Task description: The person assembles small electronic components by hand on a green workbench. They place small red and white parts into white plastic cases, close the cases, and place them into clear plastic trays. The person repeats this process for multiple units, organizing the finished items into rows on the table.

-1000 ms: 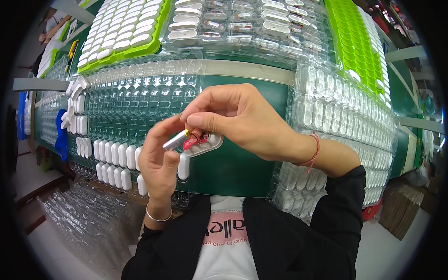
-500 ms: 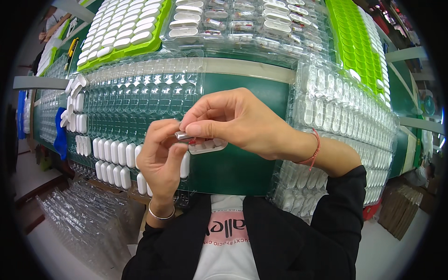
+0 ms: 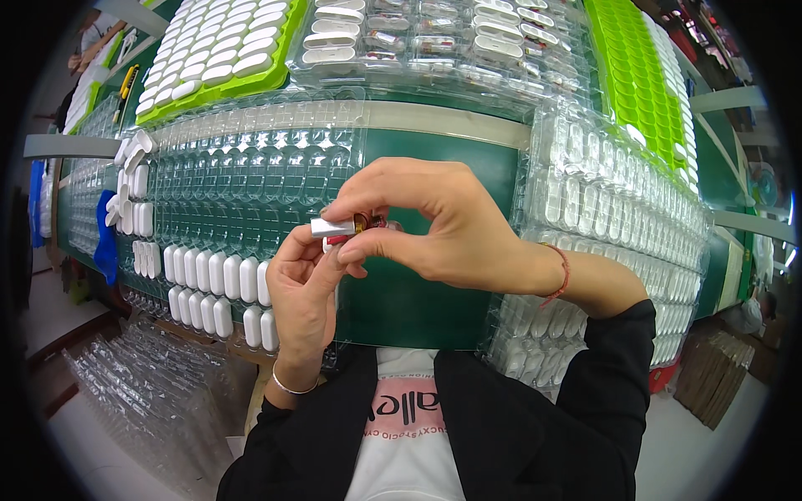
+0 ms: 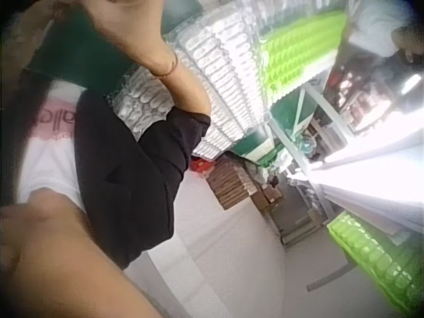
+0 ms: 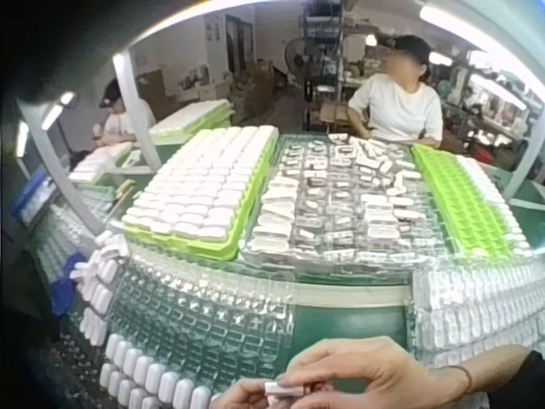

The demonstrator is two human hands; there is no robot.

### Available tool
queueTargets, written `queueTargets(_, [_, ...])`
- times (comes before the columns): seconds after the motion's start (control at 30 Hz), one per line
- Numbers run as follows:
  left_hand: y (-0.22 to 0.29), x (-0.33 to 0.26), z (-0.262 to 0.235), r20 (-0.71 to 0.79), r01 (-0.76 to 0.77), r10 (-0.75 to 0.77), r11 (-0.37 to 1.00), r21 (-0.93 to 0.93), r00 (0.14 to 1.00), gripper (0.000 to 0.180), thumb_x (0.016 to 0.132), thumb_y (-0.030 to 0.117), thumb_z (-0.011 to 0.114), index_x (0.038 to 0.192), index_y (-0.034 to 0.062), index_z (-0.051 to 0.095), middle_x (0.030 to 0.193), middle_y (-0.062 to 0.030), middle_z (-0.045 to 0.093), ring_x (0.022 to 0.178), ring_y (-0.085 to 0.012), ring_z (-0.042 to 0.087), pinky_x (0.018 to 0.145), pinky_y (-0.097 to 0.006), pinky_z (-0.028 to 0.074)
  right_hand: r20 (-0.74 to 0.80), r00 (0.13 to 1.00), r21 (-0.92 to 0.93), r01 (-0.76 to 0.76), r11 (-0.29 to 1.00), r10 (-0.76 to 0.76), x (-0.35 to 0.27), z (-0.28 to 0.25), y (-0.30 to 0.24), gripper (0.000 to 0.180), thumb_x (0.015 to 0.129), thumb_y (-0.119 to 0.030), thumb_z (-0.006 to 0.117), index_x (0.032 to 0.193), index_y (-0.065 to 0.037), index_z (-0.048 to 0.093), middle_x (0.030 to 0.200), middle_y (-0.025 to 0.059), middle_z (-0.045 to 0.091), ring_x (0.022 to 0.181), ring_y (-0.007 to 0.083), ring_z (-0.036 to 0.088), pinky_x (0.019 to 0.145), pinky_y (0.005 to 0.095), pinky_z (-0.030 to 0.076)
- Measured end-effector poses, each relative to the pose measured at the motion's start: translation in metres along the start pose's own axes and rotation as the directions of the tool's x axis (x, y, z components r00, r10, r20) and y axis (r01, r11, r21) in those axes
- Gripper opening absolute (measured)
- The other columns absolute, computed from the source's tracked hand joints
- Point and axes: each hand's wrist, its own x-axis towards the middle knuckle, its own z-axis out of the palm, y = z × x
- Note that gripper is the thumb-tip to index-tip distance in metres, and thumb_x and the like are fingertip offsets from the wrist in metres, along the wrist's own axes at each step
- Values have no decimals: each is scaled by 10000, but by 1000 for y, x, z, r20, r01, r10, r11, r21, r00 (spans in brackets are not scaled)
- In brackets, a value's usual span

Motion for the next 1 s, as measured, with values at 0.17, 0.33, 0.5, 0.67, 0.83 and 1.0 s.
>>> queueTargets(0.17, [2,-3,0,-50,-68,70,997,28,996,267,866,-54,679,1108,-79,568,1029,-162,674,891,-153,681,779,-252,578,-33,990,-201,127,971,-137,-2,0,0,286,731,35,766,994,-76,741,963,77,696,847,191,647,732,277,527])
queueTargets(0.33, [3,-4,-2,-50,-233,260,922,309,964,294,807,-99,720,1069,-72,587,1024,-162,675,912,-164,682,815,-261,579,-36,987,-205,149,967,-160,-4,0,2,315,711,97,740,966,-87,748,962,54,688,895,194,639,729,283,526])
queueTargets(0.5, [5,-2,-3,1,-302,315,908,292,949,309,788,-102,736,1061,-61,597,1030,-164,674,929,-167,677,826,-278,579,-42,980,-168,187,968,-196,-4,1,4,324,707,119,720,953,-91,751,953,44,688,911,198,633,742,292,520])
queueTargets(0.67, [2,0,-7,27,-350,357,894,282,934,303,785,-105,735,1055,-59,605,1027,-164,675,938,-171,674,828,-282,578,-38,979,-132,195,972,-201,-4,2,7,317,709,121,714,941,-92,752,953,39,696,914,193,631,771,297,507])
queueTargets(0.83, [3,0,-6,43,-335,338,894,299,940,297,782,-109,735,1048,-63,611,1020,-160,677,936,-176,674,822,-283,578,-43,979,-133,190,973,-197,-6,3,9,311,711,130,703,931,-83,754,958,38,699,918,193,627,773,295,506])
queueTargets(1.0, [3,0,-5,30,-340,347,895,289,937,290,783,-112,731,1043,-63,613,1022,-166,676,934,-181,676,825,-287,577,-94,982,-83,155,984,-162,-8,7,10,317,705,135,696,930,-81,753,966,47,700,915,195,622,769,293,505])
